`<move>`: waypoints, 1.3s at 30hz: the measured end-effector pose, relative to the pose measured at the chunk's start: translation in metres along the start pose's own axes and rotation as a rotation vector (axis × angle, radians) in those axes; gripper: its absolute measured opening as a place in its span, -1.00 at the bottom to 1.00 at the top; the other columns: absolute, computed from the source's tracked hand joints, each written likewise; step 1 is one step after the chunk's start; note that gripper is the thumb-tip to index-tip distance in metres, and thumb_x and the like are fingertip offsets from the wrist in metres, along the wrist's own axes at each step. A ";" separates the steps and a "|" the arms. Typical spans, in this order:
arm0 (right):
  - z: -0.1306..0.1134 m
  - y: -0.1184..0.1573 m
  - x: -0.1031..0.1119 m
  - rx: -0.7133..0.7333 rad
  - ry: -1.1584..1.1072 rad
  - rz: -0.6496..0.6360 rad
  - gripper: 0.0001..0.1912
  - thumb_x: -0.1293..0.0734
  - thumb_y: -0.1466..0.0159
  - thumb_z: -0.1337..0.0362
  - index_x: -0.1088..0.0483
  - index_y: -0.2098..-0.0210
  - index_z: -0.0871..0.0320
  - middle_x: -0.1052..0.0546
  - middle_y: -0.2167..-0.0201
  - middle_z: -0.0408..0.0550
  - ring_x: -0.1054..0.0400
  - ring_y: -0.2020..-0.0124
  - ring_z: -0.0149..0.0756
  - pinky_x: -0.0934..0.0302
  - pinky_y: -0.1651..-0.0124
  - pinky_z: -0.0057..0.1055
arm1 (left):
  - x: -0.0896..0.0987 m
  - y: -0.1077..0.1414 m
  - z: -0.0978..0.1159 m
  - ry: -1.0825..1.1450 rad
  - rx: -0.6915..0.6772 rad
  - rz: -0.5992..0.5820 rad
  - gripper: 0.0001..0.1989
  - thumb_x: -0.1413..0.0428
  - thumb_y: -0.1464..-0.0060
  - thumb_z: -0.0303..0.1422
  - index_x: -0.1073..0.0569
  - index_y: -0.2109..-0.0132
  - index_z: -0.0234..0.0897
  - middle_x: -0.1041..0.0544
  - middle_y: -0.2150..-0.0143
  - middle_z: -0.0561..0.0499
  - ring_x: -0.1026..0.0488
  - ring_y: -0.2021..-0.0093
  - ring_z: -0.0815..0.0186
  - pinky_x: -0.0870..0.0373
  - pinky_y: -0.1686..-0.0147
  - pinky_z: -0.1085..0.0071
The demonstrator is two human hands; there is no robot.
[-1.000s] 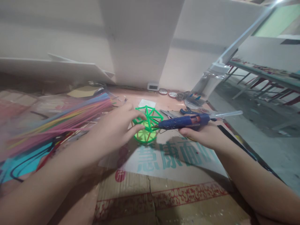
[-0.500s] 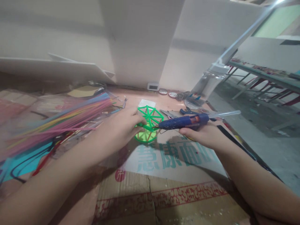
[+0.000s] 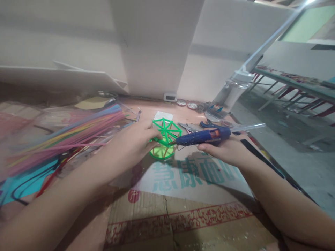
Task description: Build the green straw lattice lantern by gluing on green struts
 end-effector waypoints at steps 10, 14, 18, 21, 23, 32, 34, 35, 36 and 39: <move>-0.001 0.001 0.002 0.004 0.036 0.023 -0.68 -0.48 -0.24 -0.08 -0.64 0.16 -0.03 -0.66 0.39 -0.04 -0.61 0.21 0.05 -0.55 0.15 -0.08 | -0.002 -0.001 -0.002 -0.033 0.015 -0.010 -0.89 -0.19 -0.23 -0.44 -0.62 0.15 -0.19 -0.51 0.20 -0.01 -0.49 0.18 0.23 -0.32 0.27 0.36; -0.004 0.001 0.001 0.020 0.047 0.034 -0.68 -0.47 -0.23 -0.12 -0.63 0.25 -0.02 -0.65 0.42 -0.06 -0.59 0.28 0.00 -0.53 0.23 -0.12 | -0.001 0.000 -0.001 -0.016 -0.014 0.012 -0.86 -0.20 -0.21 -0.49 -0.62 0.14 -0.20 -0.51 0.20 -0.02 -0.48 0.18 0.21 -0.31 0.28 0.35; -0.013 0.005 0.000 0.050 0.084 0.070 -0.63 -0.46 -0.22 -0.17 -0.59 0.30 0.00 -0.62 0.44 -0.09 -0.54 0.36 -0.07 -0.48 0.29 -0.16 | -0.002 0.000 -0.001 -0.018 -0.009 0.002 -0.86 -0.20 -0.21 -0.49 -0.62 0.14 -0.20 -0.51 0.19 -0.03 -0.48 0.18 0.19 -0.29 0.28 0.34; -0.022 0.011 0.004 0.086 0.191 0.126 -0.61 -0.46 -0.21 -0.18 -0.52 0.39 0.01 -0.54 0.50 -0.12 -0.44 0.47 -0.17 -0.36 0.42 -0.22 | 0.000 -0.001 0.000 -0.019 -0.015 0.005 -0.90 -0.21 -0.22 -0.47 -0.62 0.18 -0.23 -0.50 0.21 -0.04 -0.47 0.19 0.18 -0.28 0.28 0.34; -0.027 0.014 0.006 0.107 0.237 0.117 -0.63 -0.48 -0.22 -0.14 -0.49 0.43 0.01 -0.51 0.51 -0.12 -0.39 0.51 -0.20 -0.27 0.49 -0.27 | 0.000 -0.001 0.000 -0.024 -0.027 0.010 -0.91 -0.21 -0.23 -0.47 -0.62 0.18 -0.25 -0.49 0.22 -0.05 -0.46 0.19 0.17 -0.27 0.28 0.33; -0.027 0.010 0.013 0.073 0.023 0.102 -0.58 -0.43 -0.24 -0.18 -0.53 0.40 0.05 -0.55 0.49 -0.09 -0.44 0.44 -0.20 -0.37 0.35 -0.28 | -0.001 0.001 -0.003 -0.003 -0.046 0.038 -0.90 -0.24 -0.20 -0.49 -0.61 0.15 -0.25 -0.47 0.21 -0.02 -0.44 0.20 0.20 -0.25 0.28 0.35; -0.020 0.006 0.019 0.030 -0.043 0.113 -0.55 -0.40 -0.26 -0.17 -0.56 0.43 0.09 -0.59 0.48 -0.06 -0.45 0.45 -0.22 -0.35 0.36 -0.30 | 0.000 0.002 -0.005 0.011 -0.049 0.047 -0.89 -0.24 -0.21 -0.48 -0.62 0.14 -0.22 -0.46 0.22 -0.01 -0.43 0.21 0.22 -0.23 0.29 0.36; -0.015 0.004 0.020 0.015 -0.063 0.094 -0.55 -0.39 -0.27 -0.15 -0.57 0.44 0.10 -0.60 0.47 -0.05 -0.46 0.44 -0.22 -0.35 0.36 -0.31 | 0.000 0.002 -0.006 0.014 -0.050 0.046 -0.90 -0.25 -0.20 -0.48 -0.62 0.15 -0.22 -0.46 0.23 0.00 -0.42 0.21 0.22 -0.22 0.30 0.36; -0.011 0.003 0.021 0.002 -0.069 0.065 -0.56 -0.40 -0.26 -0.14 -0.58 0.44 0.11 -0.62 0.46 -0.04 -0.48 0.44 -0.21 -0.36 0.36 -0.31 | 0.000 0.002 -0.007 0.015 -0.048 0.039 -0.90 -0.26 -0.20 -0.48 -0.63 0.15 -0.21 -0.46 0.24 0.00 -0.41 0.22 0.22 -0.21 0.30 0.36; 0.003 -0.001 0.025 -0.028 -0.027 0.021 -0.62 -0.46 -0.19 -0.12 -0.61 0.40 0.09 -0.63 0.44 -0.05 -0.54 0.34 -0.12 -0.43 0.26 -0.25 | 0.000 0.001 -0.011 0.021 -0.025 -0.005 -0.89 -0.27 -0.17 -0.47 -0.64 0.16 -0.19 -0.44 0.25 0.01 -0.40 0.21 0.20 -0.20 0.28 0.35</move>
Point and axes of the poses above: each hand's wrist, its own y-axis away from the middle knuckle, its own x-axis out of the back of the hand, z = x × y, the point moved 6 cm from there along -y, towards the middle knuckle
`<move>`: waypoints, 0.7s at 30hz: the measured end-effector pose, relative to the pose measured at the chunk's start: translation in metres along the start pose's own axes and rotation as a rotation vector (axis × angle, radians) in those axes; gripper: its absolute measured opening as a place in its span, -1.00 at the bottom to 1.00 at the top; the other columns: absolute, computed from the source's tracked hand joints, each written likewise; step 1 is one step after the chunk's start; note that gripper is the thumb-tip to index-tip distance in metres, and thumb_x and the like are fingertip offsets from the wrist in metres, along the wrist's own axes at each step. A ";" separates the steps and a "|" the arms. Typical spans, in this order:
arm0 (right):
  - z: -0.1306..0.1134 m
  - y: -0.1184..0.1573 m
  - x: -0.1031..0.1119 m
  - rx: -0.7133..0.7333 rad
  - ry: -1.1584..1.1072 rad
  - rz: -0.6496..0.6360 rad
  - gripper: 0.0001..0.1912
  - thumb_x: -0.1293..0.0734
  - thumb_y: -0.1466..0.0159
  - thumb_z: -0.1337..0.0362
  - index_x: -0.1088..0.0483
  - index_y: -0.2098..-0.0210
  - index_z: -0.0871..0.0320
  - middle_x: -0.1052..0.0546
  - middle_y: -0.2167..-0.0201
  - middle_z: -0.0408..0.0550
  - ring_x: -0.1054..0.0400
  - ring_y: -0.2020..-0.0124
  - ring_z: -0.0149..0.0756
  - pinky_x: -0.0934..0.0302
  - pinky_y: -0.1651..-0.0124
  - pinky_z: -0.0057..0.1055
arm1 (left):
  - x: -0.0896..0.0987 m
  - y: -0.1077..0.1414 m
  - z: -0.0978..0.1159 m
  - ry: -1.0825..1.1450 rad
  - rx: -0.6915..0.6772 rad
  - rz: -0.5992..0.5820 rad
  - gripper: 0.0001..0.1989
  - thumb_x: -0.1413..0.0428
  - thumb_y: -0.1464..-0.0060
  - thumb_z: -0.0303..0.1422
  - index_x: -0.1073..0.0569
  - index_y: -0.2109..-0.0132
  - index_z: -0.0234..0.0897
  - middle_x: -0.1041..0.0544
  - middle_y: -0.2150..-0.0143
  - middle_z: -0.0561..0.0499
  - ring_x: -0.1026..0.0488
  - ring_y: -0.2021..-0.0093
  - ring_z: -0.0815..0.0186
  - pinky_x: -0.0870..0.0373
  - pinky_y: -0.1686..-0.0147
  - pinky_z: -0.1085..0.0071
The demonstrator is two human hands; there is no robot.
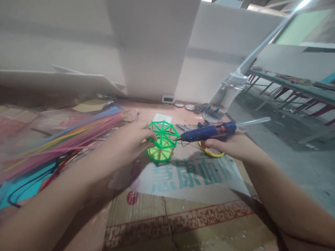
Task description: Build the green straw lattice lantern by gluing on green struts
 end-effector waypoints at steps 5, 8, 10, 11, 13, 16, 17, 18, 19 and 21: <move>0.010 0.000 0.006 0.003 0.045 0.098 -0.56 -0.51 -0.12 -0.17 -0.63 0.22 0.04 -0.66 0.33 -0.03 -0.57 0.12 0.04 -0.49 0.05 -0.10 | -0.002 0.001 -0.004 0.006 0.014 -0.028 -0.87 -0.24 -0.20 -0.47 -0.64 0.14 -0.18 -0.43 0.24 0.00 -0.38 0.20 0.20 -0.19 0.26 0.35; 0.012 0.001 0.005 -0.022 0.052 0.097 -0.48 -0.49 -0.11 -0.23 -0.63 0.19 0.05 -0.67 0.26 0.01 -0.57 0.08 0.11 -0.49 -0.01 -0.01 | -0.003 0.003 -0.005 -0.005 0.002 -0.028 -0.87 -0.23 -0.21 -0.46 -0.64 0.12 -0.19 -0.43 0.25 -0.01 -0.38 0.21 0.20 -0.18 0.27 0.34; 0.014 0.001 0.003 -0.047 0.071 0.088 -0.48 -0.49 -0.11 -0.23 -0.63 0.20 0.05 -0.67 0.25 0.02 -0.57 0.07 0.13 -0.48 -0.03 0.01 | -0.003 0.003 -0.005 -0.009 0.001 -0.028 -0.86 -0.23 -0.21 -0.46 -0.64 0.12 -0.19 -0.43 0.25 -0.01 -0.38 0.21 0.20 -0.18 0.27 0.35; 0.015 0.001 0.003 -0.060 0.084 0.081 -0.50 -0.49 -0.11 -0.21 -0.64 0.19 0.06 -0.67 0.26 0.03 -0.57 0.06 0.14 -0.48 -0.04 0.02 | -0.003 0.003 -0.004 -0.012 0.001 -0.028 -0.86 -0.22 -0.21 -0.47 -0.64 0.12 -0.18 -0.43 0.25 0.00 -0.38 0.21 0.20 -0.18 0.27 0.35; 0.016 0.001 0.001 -0.080 0.106 0.059 -0.52 -0.49 -0.12 -0.18 -0.64 0.19 0.06 -0.67 0.27 0.03 -0.57 0.05 0.14 -0.49 -0.04 0.02 | -0.001 0.002 -0.004 -0.018 0.003 -0.023 -0.86 -0.23 -0.20 -0.47 -0.64 0.12 -0.18 -0.42 0.27 0.01 -0.38 0.23 0.21 -0.17 0.28 0.35; 0.015 0.000 0.000 -0.087 0.139 0.043 -0.54 -0.47 -0.15 -0.17 -0.65 0.19 0.06 -0.68 0.29 0.02 -0.58 0.09 0.12 -0.50 0.01 0.00 | 0.000 0.002 -0.003 -0.024 -0.002 -0.012 -0.89 -0.24 -0.20 -0.45 -0.63 0.15 -0.17 -0.41 0.28 0.02 -0.38 0.23 0.22 -0.18 0.29 0.35; 0.013 0.000 0.000 -0.084 0.154 0.046 -0.55 -0.47 -0.15 -0.16 -0.65 0.20 0.06 -0.68 0.31 0.01 -0.59 0.13 0.10 -0.51 0.05 -0.03 | 0.000 0.002 -0.003 -0.026 -0.003 -0.010 -0.89 -0.24 -0.21 -0.43 -0.63 0.14 -0.17 -0.41 0.28 0.01 -0.38 0.23 0.22 -0.18 0.28 0.35; 0.011 0.000 0.001 -0.081 0.171 0.047 -0.56 -0.47 -0.14 -0.16 -0.65 0.22 0.06 -0.67 0.33 0.00 -0.60 0.18 0.07 -0.51 0.10 -0.07 | -0.001 0.002 -0.003 -0.028 -0.002 -0.011 -0.89 -0.23 -0.22 -0.43 -0.63 0.14 -0.17 -0.41 0.27 0.01 -0.38 0.23 0.22 -0.18 0.28 0.35; 0.008 0.000 0.000 -0.080 0.187 0.037 -0.57 -0.47 -0.15 -0.15 -0.65 0.25 0.06 -0.67 0.36 -0.02 -0.60 0.23 0.03 -0.51 0.17 -0.12 | -0.001 0.003 -0.003 -0.030 -0.001 -0.015 -0.88 -0.23 -0.22 -0.43 -0.63 0.13 -0.17 -0.40 0.27 0.01 -0.38 0.24 0.22 -0.18 0.29 0.35; 0.005 0.000 -0.001 -0.091 0.216 0.000 -0.59 -0.46 -0.16 -0.15 -0.64 0.32 0.06 -0.64 0.44 -0.04 -0.58 0.35 -0.04 -0.48 0.31 -0.21 | -0.002 0.003 -0.003 -0.036 0.004 -0.022 -0.87 -0.22 -0.21 -0.45 -0.63 0.12 -0.17 -0.40 0.28 0.01 -0.37 0.26 0.22 -0.16 0.31 0.35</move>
Point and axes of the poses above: each hand's wrist, its own y-axis away from the middle knuckle, its own x-axis out of the back of the hand, z = x × y, the point moved 6 cm from there along -y, towards the middle knuckle
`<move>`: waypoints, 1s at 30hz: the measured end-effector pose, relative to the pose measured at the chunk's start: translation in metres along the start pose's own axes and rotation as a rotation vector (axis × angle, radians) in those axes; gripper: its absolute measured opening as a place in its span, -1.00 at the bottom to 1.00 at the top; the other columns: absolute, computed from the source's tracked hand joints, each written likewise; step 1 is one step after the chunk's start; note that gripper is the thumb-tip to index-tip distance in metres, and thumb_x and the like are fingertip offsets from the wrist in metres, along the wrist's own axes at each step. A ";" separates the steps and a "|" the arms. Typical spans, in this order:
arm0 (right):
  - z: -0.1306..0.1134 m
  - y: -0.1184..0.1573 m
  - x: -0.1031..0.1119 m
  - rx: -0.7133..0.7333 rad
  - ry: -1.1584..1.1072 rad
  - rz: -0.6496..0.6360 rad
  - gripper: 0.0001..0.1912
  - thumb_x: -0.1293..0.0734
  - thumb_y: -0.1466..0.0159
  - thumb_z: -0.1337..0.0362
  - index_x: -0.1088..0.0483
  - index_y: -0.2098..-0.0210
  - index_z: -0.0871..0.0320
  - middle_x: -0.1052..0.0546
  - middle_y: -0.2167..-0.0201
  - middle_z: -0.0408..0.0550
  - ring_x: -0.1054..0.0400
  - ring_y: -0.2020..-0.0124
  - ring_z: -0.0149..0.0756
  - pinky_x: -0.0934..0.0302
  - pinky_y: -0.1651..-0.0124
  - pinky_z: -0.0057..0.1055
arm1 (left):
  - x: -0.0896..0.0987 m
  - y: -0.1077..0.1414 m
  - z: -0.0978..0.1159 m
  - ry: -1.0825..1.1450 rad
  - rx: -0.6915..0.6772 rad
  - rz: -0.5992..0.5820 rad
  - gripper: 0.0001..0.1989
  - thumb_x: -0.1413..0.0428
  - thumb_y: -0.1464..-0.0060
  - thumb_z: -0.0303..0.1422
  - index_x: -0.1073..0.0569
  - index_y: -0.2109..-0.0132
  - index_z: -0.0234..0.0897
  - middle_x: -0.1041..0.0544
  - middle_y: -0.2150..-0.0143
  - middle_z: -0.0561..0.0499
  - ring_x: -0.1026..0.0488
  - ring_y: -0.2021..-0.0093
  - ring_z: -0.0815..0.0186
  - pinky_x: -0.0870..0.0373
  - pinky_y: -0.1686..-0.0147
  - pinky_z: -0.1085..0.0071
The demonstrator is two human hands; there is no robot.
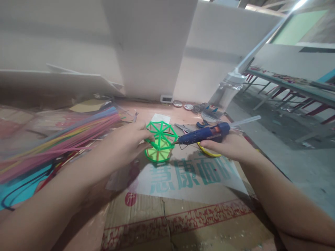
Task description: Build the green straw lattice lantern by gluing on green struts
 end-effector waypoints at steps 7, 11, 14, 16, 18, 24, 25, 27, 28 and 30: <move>-0.005 0.001 0.000 -0.040 0.021 -0.019 -0.63 -0.45 -0.16 -0.09 -0.63 0.32 0.08 -0.64 0.43 -0.04 -0.57 0.34 -0.06 -0.46 0.31 -0.23 | 0.001 0.000 0.001 0.006 0.007 -0.005 -0.84 -0.21 -0.20 -0.48 -0.64 0.12 -0.17 -0.40 0.27 0.00 -0.37 0.23 0.20 -0.17 0.28 0.33; -0.009 0.002 0.002 -0.012 0.040 -0.007 -0.63 -0.44 -0.14 -0.11 -0.61 0.41 0.07 -0.60 0.52 -0.08 -0.52 0.44 -0.13 -0.38 0.42 -0.30 | 0.001 -0.001 0.002 0.010 -0.005 0.005 -0.86 -0.21 -0.21 -0.47 -0.63 0.13 -0.18 -0.39 0.29 0.01 -0.34 0.26 0.21 -0.13 0.31 0.34; -0.012 0.003 0.002 0.001 0.059 -0.009 -0.63 -0.43 -0.17 -0.11 -0.60 0.41 0.07 -0.58 0.55 -0.11 -0.50 0.47 -0.17 -0.35 0.45 -0.33 | 0.001 -0.001 0.002 0.024 -0.009 0.014 -0.87 -0.20 -0.22 -0.46 -0.64 0.15 -0.19 -0.40 0.30 0.01 -0.34 0.25 0.22 -0.13 0.30 0.35; -0.014 0.003 0.002 0.010 0.069 -0.012 -0.63 -0.43 -0.18 -0.11 -0.60 0.40 0.06 -0.58 0.54 -0.12 -0.50 0.45 -0.17 -0.36 0.43 -0.33 | 0.000 -0.001 0.002 0.030 -0.009 0.011 -0.87 -0.20 -0.22 -0.44 -0.64 0.15 -0.18 -0.41 0.29 0.01 -0.36 0.23 0.21 -0.16 0.28 0.35; -0.015 0.003 0.003 0.011 0.073 0.002 -0.65 -0.43 -0.17 -0.11 -0.61 0.39 0.05 -0.59 0.51 -0.12 -0.52 0.42 -0.15 -0.39 0.38 -0.32 | 0.000 -0.002 0.002 0.029 -0.006 0.006 -0.87 -0.19 -0.23 -0.43 -0.64 0.14 -0.17 -0.43 0.27 0.00 -0.37 0.20 0.20 -0.18 0.26 0.35; -0.011 0.002 0.002 -0.027 0.024 -0.001 -0.67 -0.47 -0.13 -0.09 -0.65 0.34 0.01 -0.64 0.44 -0.07 -0.57 0.33 -0.03 -0.47 0.31 -0.21 | -0.002 0.000 0.000 0.015 0.026 -0.040 -0.87 -0.20 -0.23 -0.45 -0.63 0.13 -0.19 -0.45 0.26 -0.02 -0.38 0.24 0.21 -0.18 0.29 0.34; -0.011 0.001 0.001 -0.029 0.013 -0.011 -0.68 -0.47 -0.13 -0.09 -0.66 0.35 0.00 -0.63 0.45 -0.07 -0.58 0.34 -0.02 -0.47 0.33 -0.21 | -0.001 0.000 0.000 0.019 0.026 -0.036 -0.88 -0.21 -0.22 -0.46 -0.63 0.14 -0.19 -0.46 0.25 -0.02 -0.39 0.24 0.21 -0.19 0.29 0.34; -0.011 0.001 0.001 -0.023 -0.002 -0.024 -0.71 -0.46 -0.15 -0.08 -0.65 0.38 -0.01 -0.63 0.48 -0.07 -0.57 0.37 -0.03 -0.48 0.34 -0.21 | 0.000 0.000 0.002 0.029 0.018 -0.016 -0.88 -0.22 -0.20 -0.48 -0.62 0.17 -0.19 -0.48 0.23 -0.02 -0.41 0.23 0.21 -0.21 0.29 0.35; -0.011 0.001 0.001 -0.021 -0.001 -0.024 -0.72 -0.46 -0.16 -0.07 -0.65 0.39 -0.01 -0.62 0.49 -0.08 -0.57 0.38 -0.04 -0.47 0.36 -0.21 | 0.001 -0.001 0.003 0.034 0.011 -0.008 -0.87 -0.22 -0.19 -0.49 -0.63 0.18 -0.19 -0.49 0.23 -0.01 -0.42 0.22 0.22 -0.21 0.29 0.36; -0.012 0.001 0.002 -0.022 0.009 -0.022 -0.73 -0.47 -0.15 -0.06 -0.65 0.40 -0.02 -0.61 0.51 -0.09 -0.56 0.41 -0.05 -0.47 0.38 -0.22 | 0.002 -0.002 0.005 0.039 0.005 -0.006 -0.86 -0.23 -0.19 -0.50 -0.64 0.18 -0.17 -0.50 0.25 0.00 -0.42 0.23 0.23 -0.22 0.30 0.37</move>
Point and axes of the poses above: each hand's wrist, its own y-axis away from the middle knuckle, its own x-axis out of the back of the hand, z = x × y, the point moved 6 cm from there along -y, towards the middle knuckle
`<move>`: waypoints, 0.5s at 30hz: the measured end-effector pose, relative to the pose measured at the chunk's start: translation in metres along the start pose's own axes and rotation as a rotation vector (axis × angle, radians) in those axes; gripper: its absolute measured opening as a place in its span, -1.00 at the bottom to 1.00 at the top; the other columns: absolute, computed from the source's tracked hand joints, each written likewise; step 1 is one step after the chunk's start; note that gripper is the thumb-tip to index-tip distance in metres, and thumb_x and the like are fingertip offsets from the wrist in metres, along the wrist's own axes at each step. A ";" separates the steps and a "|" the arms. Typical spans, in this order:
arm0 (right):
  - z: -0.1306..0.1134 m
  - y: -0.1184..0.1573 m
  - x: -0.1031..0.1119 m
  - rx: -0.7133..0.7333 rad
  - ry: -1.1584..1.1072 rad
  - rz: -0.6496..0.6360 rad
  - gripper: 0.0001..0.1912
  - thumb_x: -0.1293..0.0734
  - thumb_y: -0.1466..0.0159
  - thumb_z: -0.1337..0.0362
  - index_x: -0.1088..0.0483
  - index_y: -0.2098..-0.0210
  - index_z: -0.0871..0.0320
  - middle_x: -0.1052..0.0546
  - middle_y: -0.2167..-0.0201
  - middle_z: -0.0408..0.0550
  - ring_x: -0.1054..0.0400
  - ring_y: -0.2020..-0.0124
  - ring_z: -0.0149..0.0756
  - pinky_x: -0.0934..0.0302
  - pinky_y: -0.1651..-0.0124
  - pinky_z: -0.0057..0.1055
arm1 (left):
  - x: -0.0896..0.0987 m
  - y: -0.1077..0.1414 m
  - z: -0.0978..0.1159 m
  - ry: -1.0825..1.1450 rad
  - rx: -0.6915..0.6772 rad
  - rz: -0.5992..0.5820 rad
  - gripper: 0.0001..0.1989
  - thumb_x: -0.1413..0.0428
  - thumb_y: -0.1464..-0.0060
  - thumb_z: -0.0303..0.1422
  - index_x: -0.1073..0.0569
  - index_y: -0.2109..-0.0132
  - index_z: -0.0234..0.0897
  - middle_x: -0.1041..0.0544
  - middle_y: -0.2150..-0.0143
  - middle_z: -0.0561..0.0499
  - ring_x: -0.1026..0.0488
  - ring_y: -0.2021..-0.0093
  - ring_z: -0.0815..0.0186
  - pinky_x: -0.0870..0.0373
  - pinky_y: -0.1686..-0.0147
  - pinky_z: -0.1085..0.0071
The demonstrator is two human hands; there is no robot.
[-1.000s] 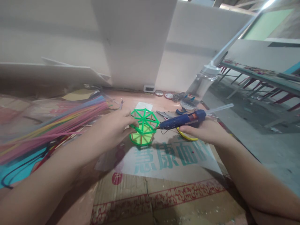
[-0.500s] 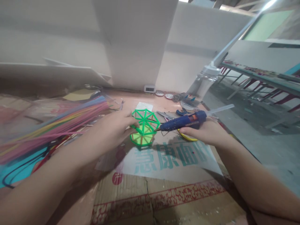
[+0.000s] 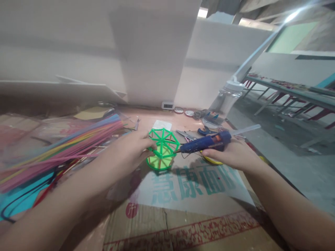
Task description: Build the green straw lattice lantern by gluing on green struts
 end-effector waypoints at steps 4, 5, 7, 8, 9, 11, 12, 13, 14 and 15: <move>0.000 0.000 0.000 0.017 -0.010 -0.001 -0.73 -0.46 -0.16 -0.06 -0.64 0.41 -0.02 -0.61 0.53 -0.11 -0.56 0.43 -0.06 -0.47 0.40 -0.21 | 0.000 -0.003 0.001 0.014 0.023 -0.055 -0.86 -0.24 -0.17 -0.51 -0.65 0.19 -0.19 -0.51 0.26 -0.01 -0.44 0.22 0.22 -0.25 0.29 0.37; 0.000 0.000 0.000 0.024 -0.018 0.004 -0.72 -0.46 -0.16 -0.06 -0.64 0.41 -0.01 -0.61 0.53 -0.11 -0.55 0.44 -0.06 -0.46 0.41 -0.21 | -0.001 -0.003 0.001 0.019 0.030 -0.064 -0.86 -0.24 -0.17 -0.52 -0.65 0.20 -0.19 -0.51 0.25 -0.01 -0.44 0.21 0.22 -0.25 0.28 0.37; 0.001 -0.001 0.000 0.027 -0.030 0.016 -0.72 -0.46 -0.15 -0.06 -0.63 0.42 0.00 -0.61 0.55 -0.11 -0.55 0.47 -0.07 -0.46 0.43 -0.22 | -0.003 -0.002 -0.001 0.026 0.033 -0.062 -0.84 -0.22 -0.18 -0.54 -0.64 0.18 -0.20 -0.50 0.25 -0.01 -0.44 0.21 0.22 -0.26 0.27 0.36; 0.001 -0.001 -0.001 0.025 -0.034 0.018 -0.72 -0.47 -0.14 -0.06 -0.63 0.44 0.00 -0.60 0.56 -0.11 -0.54 0.48 -0.07 -0.45 0.45 -0.22 | -0.004 -0.001 -0.002 0.030 0.026 -0.054 -0.84 -0.21 -0.19 -0.54 -0.63 0.17 -0.20 -0.49 0.25 -0.01 -0.44 0.21 0.22 -0.26 0.26 0.36; 0.001 -0.001 -0.002 0.026 -0.040 0.016 -0.72 -0.47 -0.14 -0.06 -0.62 0.45 0.00 -0.60 0.56 -0.11 -0.54 0.49 -0.08 -0.46 0.45 -0.22 | -0.005 0.000 -0.003 0.036 0.018 -0.044 -0.83 -0.20 -0.20 -0.54 -0.62 0.16 -0.20 -0.49 0.25 -0.01 -0.44 0.21 0.22 -0.27 0.25 0.35; 0.000 -0.001 -0.002 0.044 -0.056 0.011 -0.74 -0.47 -0.15 -0.04 -0.62 0.46 -0.01 -0.60 0.56 -0.12 -0.55 0.48 -0.09 -0.47 0.43 -0.22 | -0.007 0.002 -0.005 0.042 0.018 -0.036 -0.83 -0.19 -0.21 -0.54 -0.61 0.14 -0.18 -0.50 0.21 -0.01 -0.44 0.17 0.20 -0.28 0.22 0.34; -0.001 -0.001 -0.002 0.056 -0.065 0.010 -0.75 -0.47 -0.15 -0.03 -0.62 0.46 -0.01 -0.60 0.56 -0.12 -0.55 0.48 -0.10 -0.47 0.43 -0.22 | -0.008 0.003 -0.006 0.044 0.025 -0.038 -0.82 -0.18 -0.22 -0.53 -0.61 0.13 -0.17 -0.51 0.19 -0.01 -0.45 0.14 0.20 -0.29 0.20 0.33; -0.002 0.000 -0.001 0.067 -0.069 0.010 -0.75 -0.47 -0.15 -0.02 -0.61 0.47 -0.02 -0.59 0.58 -0.13 -0.54 0.50 -0.11 -0.47 0.44 -0.23 | -0.009 0.004 -0.006 0.048 0.031 -0.046 -0.81 -0.17 -0.23 -0.52 -0.61 0.12 -0.15 -0.52 0.16 -0.01 -0.46 0.11 0.19 -0.30 0.18 0.32; -0.002 0.000 0.000 0.073 -0.069 0.013 -0.76 -0.47 -0.14 -0.02 -0.60 0.49 -0.02 -0.58 0.59 -0.14 -0.53 0.51 -0.12 -0.46 0.46 -0.25 | -0.009 0.005 -0.006 0.052 0.039 -0.059 -0.80 -0.16 -0.24 -0.52 -0.61 0.11 -0.14 -0.54 0.13 -0.01 -0.46 0.09 0.18 -0.31 0.16 0.31; -0.001 0.001 0.002 0.075 -0.069 0.015 -0.75 -0.48 -0.13 -0.03 -0.60 0.50 -0.02 -0.58 0.60 -0.14 -0.52 0.53 -0.13 -0.44 0.48 -0.26 | -0.010 0.005 -0.006 0.057 0.046 -0.071 -0.79 -0.15 -0.25 -0.52 -0.61 0.10 -0.12 -0.54 0.11 -0.01 -0.47 0.06 0.18 -0.32 0.13 0.31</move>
Point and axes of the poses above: each hand's wrist, its own y-axis away from the middle knuckle, its own x-axis out of the back of the hand, z = x × y, the point moved 6 cm from there along -y, towards the middle knuckle
